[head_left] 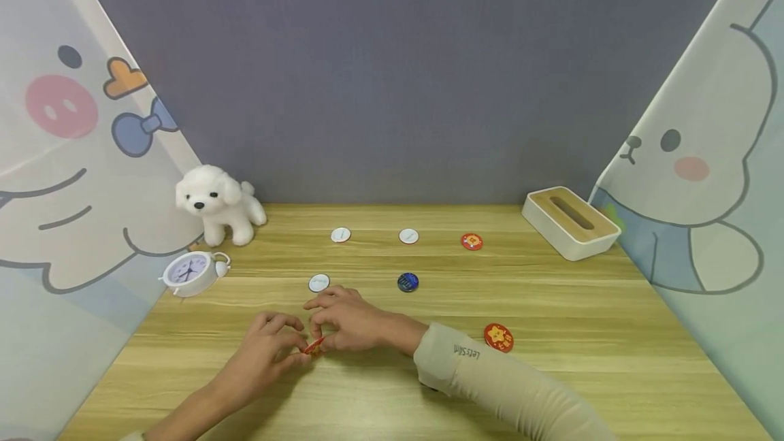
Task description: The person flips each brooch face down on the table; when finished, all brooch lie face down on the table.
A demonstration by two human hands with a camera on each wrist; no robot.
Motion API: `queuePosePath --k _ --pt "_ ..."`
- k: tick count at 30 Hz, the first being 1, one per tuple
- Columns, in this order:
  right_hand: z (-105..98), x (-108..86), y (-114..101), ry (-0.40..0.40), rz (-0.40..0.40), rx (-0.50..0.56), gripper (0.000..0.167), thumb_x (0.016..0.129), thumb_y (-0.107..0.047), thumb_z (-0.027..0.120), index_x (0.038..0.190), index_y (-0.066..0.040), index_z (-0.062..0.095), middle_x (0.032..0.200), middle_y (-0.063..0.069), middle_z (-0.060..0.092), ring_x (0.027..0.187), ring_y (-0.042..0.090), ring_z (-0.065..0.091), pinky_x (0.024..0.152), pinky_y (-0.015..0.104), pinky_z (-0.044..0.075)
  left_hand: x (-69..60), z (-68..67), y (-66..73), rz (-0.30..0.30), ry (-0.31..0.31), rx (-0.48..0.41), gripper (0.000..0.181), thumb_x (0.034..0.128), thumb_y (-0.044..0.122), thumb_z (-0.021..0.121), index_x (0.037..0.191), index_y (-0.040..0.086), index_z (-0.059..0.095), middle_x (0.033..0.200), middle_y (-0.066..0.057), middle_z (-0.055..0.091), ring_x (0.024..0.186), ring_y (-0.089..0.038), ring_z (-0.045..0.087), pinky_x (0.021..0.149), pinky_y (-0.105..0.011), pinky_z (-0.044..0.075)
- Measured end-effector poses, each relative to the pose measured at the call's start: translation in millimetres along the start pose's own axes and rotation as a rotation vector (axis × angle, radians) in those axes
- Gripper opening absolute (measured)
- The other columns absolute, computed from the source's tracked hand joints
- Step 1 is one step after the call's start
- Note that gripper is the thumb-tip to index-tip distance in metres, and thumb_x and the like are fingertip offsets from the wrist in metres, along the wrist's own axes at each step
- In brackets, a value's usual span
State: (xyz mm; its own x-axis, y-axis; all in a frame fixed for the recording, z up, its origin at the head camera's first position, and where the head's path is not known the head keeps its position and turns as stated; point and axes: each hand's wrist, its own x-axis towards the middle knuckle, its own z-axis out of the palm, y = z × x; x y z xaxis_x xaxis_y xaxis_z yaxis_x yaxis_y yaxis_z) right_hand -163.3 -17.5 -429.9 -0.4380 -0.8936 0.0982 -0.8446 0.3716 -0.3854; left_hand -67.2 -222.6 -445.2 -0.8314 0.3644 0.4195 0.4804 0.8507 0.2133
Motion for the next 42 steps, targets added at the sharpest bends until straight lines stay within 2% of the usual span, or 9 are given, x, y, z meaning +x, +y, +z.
queuePosePath --k 7,12,17,21,27,34,38,42 --pt "1.7 -2.6 0.5 -0.023 0.005 -0.04 0.01 0.089 -0.031 0.074 0.084 -0.031 0.065 0.152 -0.008 0.049 0.146 0.024 0.034 0.115 0.049 0.031 -0.6 3.3 -2.1 0.011 0.023 -0.01 0.027 0.0657 0.035 0.09 0.075 0.043 0.066 0.105 0.008 0.067 0.103 -0.015 0.049 0.089 -0.037 0.034" --pt "2.9 -3.5 1.4 -0.02 0.007 -0.064 0.01 0.089 -0.03 0.073 0.084 -0.032 0.065 0.153 -0.008 0.049 0.147 0.025 0.034 0.115 0.051 0.031 -0.1 5.2 -1.6 -0.011 0.009 -0.009 0.031 0.0648 0.037 0.091 0.084 0.036 0.066 0.105 0.011 0.068 0.104 -0.014 0.05 0.091 -0.036 0.033" --pt "1.6 -4.0 0.5 -0.021 0.016 -0.063 0.009 0.088 -0.03 0.074 0.084 -0.031 0.066 0.153 -0.007 0.049 0.147 0.026 0.034 0.116 0.052 0.03 1.0 5.5 -1.8 -0.009 -0.003 0.01 0.033 0.0666 0.038 0.09 0.094 0.028 0.074 0.106 0.011 0.067 0.103 -0.015 0.051 0.091 -0.036 0.034" --pt "2.8 -4.5 0.4 -0.024 0.013 -0.084 0.01 0.088 -0.03 0.074 0.083 -0.032 0.066 0.153 -0.008 0.048 0.147 0.025 0.034 0.116 0.05 0.03 1.2 5.7 -2.1 0.005 -0.022 0.011 0.026 0.0689 0.038 0.088 0.092 0.031 0.077 0.106 0.007 0.068 0.103 -0.017 0.051 0.091 -0.039 0.035" --pt "3.7 -6.1 0.4 -0.017 -0.011 -0.141 0.01 0.087 -0.03 0.076 0.083 -0.033 0.067 0.151 -0.008 0.05 0.145 0.025 0.036 0.115 0.047 0.031 1.0 4.7 0.0 -0.025 -0.071 -0.02 0.02 0.0707 0.036 0.087 0.087 0.034 0.075 0.106 0.007 0.067 0.105 -0.019 0.05 0.092 -0.046 0.038" --pt "5.5 -7.9 0.4 -0.031 -0.022 -0.196 0.01 0.086 -0.031 0.077 0.083 -0.035 0.068 0.152 -0.009 0.049 0.147 0.025 0.034 0.116 0.049 0.03 1.0 4.2 1.5 -0.047 -0.1 -0.032 0.021 0.0707 0.036 0.087 0.087 0.036 0.075 0.108 0.008 0.066 0.108 -0.02 0.05 0.094 -0.049 0.038" --pt "6.2 -6.9 0.2 -0.033 -0.046 -0.258 0.008 0.085 -0.032 0.077 0.086 -0.036 0.071 0.152 -0.008 0.049 0.147 0.026 0.034 0.115 0.052 0.032 0.8 4.0 1.1 -0.032 -0.097 -0.023 0.021 0.0705 0.036 0.088 0.087 0.036 0.075 0.108 0.008 0.066 0.108 -0.021 0.05 0.094 -0.049 0.039" --pt "8.0 -6.0 -0.8 -0.054 -0.077 -0.351 0.006 0.088 -0.037 0.076 0.093 -0.04 0.074 0.153 -0.008 0.048 0.147 0.026 0.032 0.115 0.057 0.032 0.7 3.6 -0.2 0.008 -0.083 -0.011 0.021 0.0694 0.038 0.087 0.087 0.036 0.076 0.108 0.007 0.067 0.107 -0.021 0.05 0.092 -0.05 0.04"
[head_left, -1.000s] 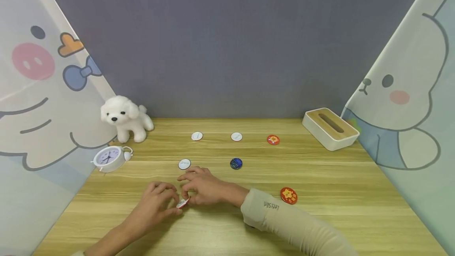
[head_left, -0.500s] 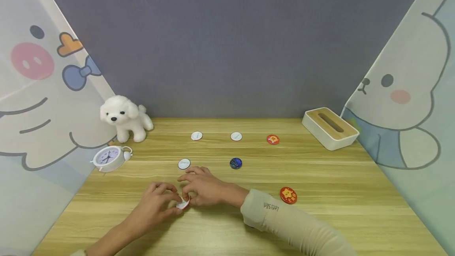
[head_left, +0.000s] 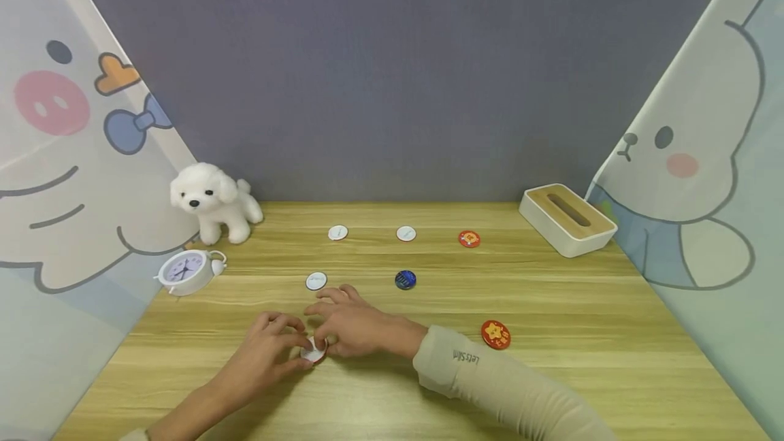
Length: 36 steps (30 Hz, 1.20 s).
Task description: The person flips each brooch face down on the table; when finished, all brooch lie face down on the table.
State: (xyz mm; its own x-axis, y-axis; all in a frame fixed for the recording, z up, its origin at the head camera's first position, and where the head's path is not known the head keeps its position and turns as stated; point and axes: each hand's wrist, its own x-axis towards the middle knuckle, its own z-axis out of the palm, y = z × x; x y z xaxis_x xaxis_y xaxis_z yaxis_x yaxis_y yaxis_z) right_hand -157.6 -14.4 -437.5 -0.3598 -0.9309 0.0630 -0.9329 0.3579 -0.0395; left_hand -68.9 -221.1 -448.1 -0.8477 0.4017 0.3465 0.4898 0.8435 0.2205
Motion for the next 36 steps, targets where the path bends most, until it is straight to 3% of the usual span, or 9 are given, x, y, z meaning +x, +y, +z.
queuePosePath --k 12,21,36 --pt "-5.0 -3.2 -5.4 -0.063 -0.017 -0.08 0.006 0.089 -0.036 0.073 0.092 -0.04 0.075 0.151 -0.009 0.048 0.148 0.027 0.032 0.115 0.059 0.032 2.3 -5.3 -2.1 0.058 -0.077 0.048 0.019 0.0732 0.038 0.085 0.09 0.034 0.078 0.107 0.008 0.065 0.105 -0.02 0.051 0.088 -0.053 0.043" --pt "-5.7 -4.5 -8.7 -0.063 -0.007 -0.087 0.019 0.087 -0.033 0.073 0.104 -0.043 0.073 0.153 -0.01 0.047 0.148 0.024 0.032 0.115 0.057 0.033 1.8 -6.8 -2.5 0.03 -0.108 0.037 0.017 0.0759 0.038 0.084 0.092 0.036 0.079 0.108 0.009 0.065 0.107 -0.019 0.05 0.088 -0.053 0.043" --pt "-7.0 -9.3 -9.4 -0.074 0.006 -0.079 0.019 0.091 -0.037 0.07 0.109 -0.044 0.073 0.152 -0.011 0.048 0.147 0.023 0.032 0.115 0.057 0.033 1.4 -8.1 -2.7 0.023 -0.11 0.018 0.017 0.0763 0.037 0.084 0.092 0.035 0.079 0.107 0.01 0.065 0.106 -0.018 0.05 0.087 -0.051 0.042"
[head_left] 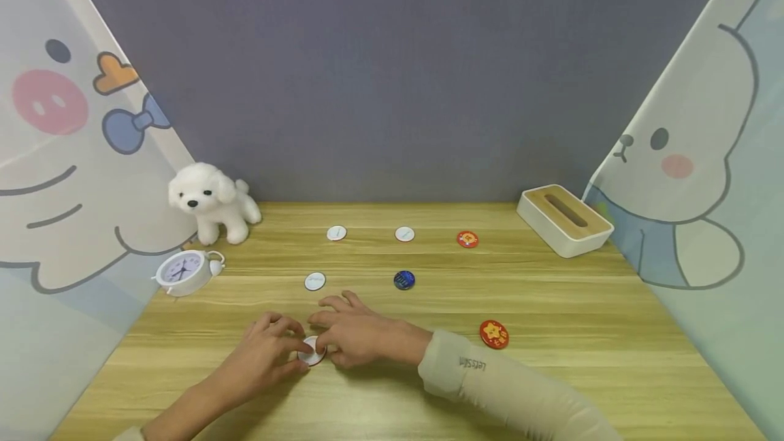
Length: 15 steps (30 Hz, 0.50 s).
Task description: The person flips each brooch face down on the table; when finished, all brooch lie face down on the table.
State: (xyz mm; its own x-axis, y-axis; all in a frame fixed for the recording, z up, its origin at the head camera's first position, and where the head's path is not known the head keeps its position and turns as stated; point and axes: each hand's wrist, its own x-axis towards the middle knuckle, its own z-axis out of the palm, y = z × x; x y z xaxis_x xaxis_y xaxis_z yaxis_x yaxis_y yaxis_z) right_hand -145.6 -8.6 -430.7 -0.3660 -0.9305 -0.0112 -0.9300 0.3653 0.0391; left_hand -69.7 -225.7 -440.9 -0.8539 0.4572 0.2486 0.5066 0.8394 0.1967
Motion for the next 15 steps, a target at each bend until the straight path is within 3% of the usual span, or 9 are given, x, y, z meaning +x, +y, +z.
queuePosePath --k 10,15 --pt "-15 -23.1 21 0.017 0.058 0.079 0.029 0.094 -0.032 0.065 0.123 -0.038 0.068 0.156 -0.008 0.044 0.149 0.025 0.032 0.118 0.055 0.028 1.1 6.8 -2.6 0.014 0.078 -0.032 0.018 0.0758 0.036 0.085 0.09 0.036 0.073 0.106 0.013 0.064 0.103 -0.014 0.05 0.087 -0.047 0.042" --pt "-29 -47.1 51 0.063 0.142 0.196 0.03 0.095 -0.031 0.062 0.125 -0.03 0.068 0.156 -0.002 0.045 0.148 0.028 0.032 0.119 0.055 0.026 16.7 6.8 -7.1 0.02 0.109 -0.069 0.019 0.0815 0.034 0.082 0.099 0.03 0.075 0.11 0.009 0.067 0.105 -0.014 0.051 0.087 -0.045 0.044"
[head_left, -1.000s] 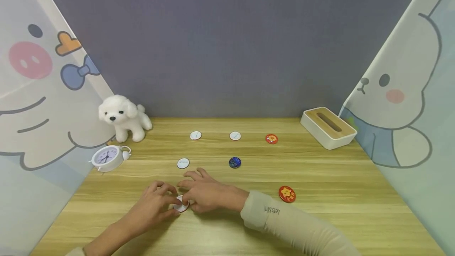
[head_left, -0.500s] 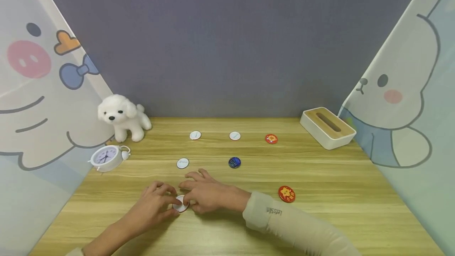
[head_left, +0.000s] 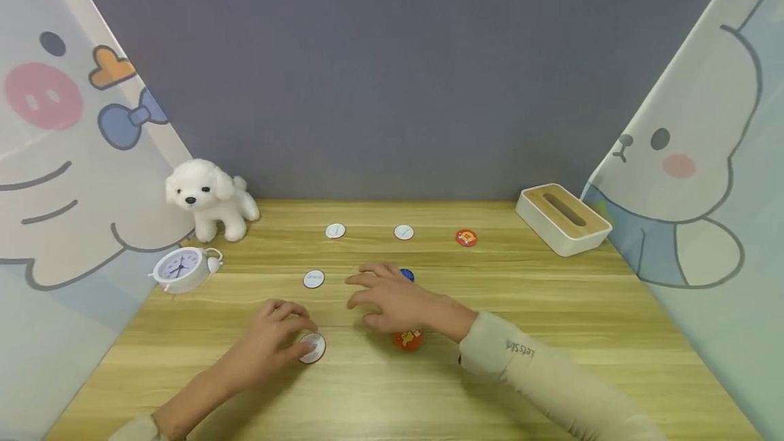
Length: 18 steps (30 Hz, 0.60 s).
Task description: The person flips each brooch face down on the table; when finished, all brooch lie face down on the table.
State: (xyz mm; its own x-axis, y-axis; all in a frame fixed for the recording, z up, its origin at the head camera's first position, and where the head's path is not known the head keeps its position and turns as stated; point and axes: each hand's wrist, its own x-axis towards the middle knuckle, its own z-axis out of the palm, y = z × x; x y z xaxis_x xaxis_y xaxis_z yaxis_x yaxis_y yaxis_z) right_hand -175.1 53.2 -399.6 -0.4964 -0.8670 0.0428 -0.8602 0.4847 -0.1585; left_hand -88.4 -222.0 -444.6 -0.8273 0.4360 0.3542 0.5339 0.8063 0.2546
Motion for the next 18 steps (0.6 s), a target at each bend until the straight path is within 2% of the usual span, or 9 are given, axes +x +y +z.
queuePosePath --k 3,5,8,13,16,18 --pt "-9 -10.6 21 0.039 0.053 0.098 0.031 0.095 -0.025 0.062 0.125 -0.023 0.068 0.154 0.006 0.047 0.147 0.032 0.033 0.118 0.059 0.024 15.9 -1.5 -3.3 0.014 0.01 -0.028 0.021 0.0848 0.031 0.08 0.104 0.024 0.076 0.11 0.007 0.068 0.106 -0.018 0.054 0.088 -0.046 0.044" --pt "-12 -18.4 37 0.08 0.087 0.146 0.03 0.095 -0.023 0.064 0.124 -0.018 0.068 0.152 0.01 0.049 0.145 0.035 0.034 0.117 0.061 0.024 30.3 -3.1 -2.9 0.02 -0.012 -0.051 0.021 0.0873 0.03 0.077 0.107 0.021 0.075 0.11 0.008 0.069 0.106 -0.019 0.056 0.087 -0.047 0.045" --pt "-13 -30.3 56 0.119 0.158 0.192 0.032 0.094 -0.021 0.066 0.125 -0.015 0.068 0.151 0.012 0.05 0.143 0.036 0.035 0.113 0.066 0.024 52.0 -4.0 1.1 0.006 -0.099 -0.099 0.023 0.0918 0.031 0.073 0.112 0.019 0.074 0.112 0.007 0.068 0.108 -0.02 0.059 0.09 -0.049 0.047" --pt "-11 -44.3 78 0.156 0.226 0.193 0.036 0.092 -0.02 0.068 0.126 -0.009 0.068 0.148 0.016 0.053 0.139 0.043 0.04 0.11 0.068 0.029 88.0 0.4 10.8 0.005 -0.255 -0.159 0.031 0.0967 0.034 0.067 0.123 0.016 0.069 0.116 0.0 0.068 0.11 -0.023 0.06 0.092 -0.047 0.05" --pt "-9 -48.1 86 0.138 0.257 0.18 0.037 0.092 -0.019 0.068 0.128 -0.008 0.068 0.147 0.018 0.053 0.139 0.043 0.04 0.111 0.066 0.03 108.8 6.5 14.7 0.029 -0.313 -0.171 0.034 0.0977 0.033 0.065 0.126 0.013 0.067 0.115 -0.006 0.069 0.109 -0.025 0.062 0.091 -0.047 0.05" --pt "-8 -48.7 89 0.121 0.275 0.176 0.038 0.093 -0.021 0.068 0.129 -0.009 0.067 0.148 0.017 0.052 0.14 0.043 0.039 0.112 0.065 0.03 122.8 11.8 15.5 0.062 -0.327 -0.158 0.034 0.0976 0.03 0.066 0.126 0.011 0.067 0.112 -0.007 0.07 0.105 -0.026 0.064 0.088 -0.045 0.051"
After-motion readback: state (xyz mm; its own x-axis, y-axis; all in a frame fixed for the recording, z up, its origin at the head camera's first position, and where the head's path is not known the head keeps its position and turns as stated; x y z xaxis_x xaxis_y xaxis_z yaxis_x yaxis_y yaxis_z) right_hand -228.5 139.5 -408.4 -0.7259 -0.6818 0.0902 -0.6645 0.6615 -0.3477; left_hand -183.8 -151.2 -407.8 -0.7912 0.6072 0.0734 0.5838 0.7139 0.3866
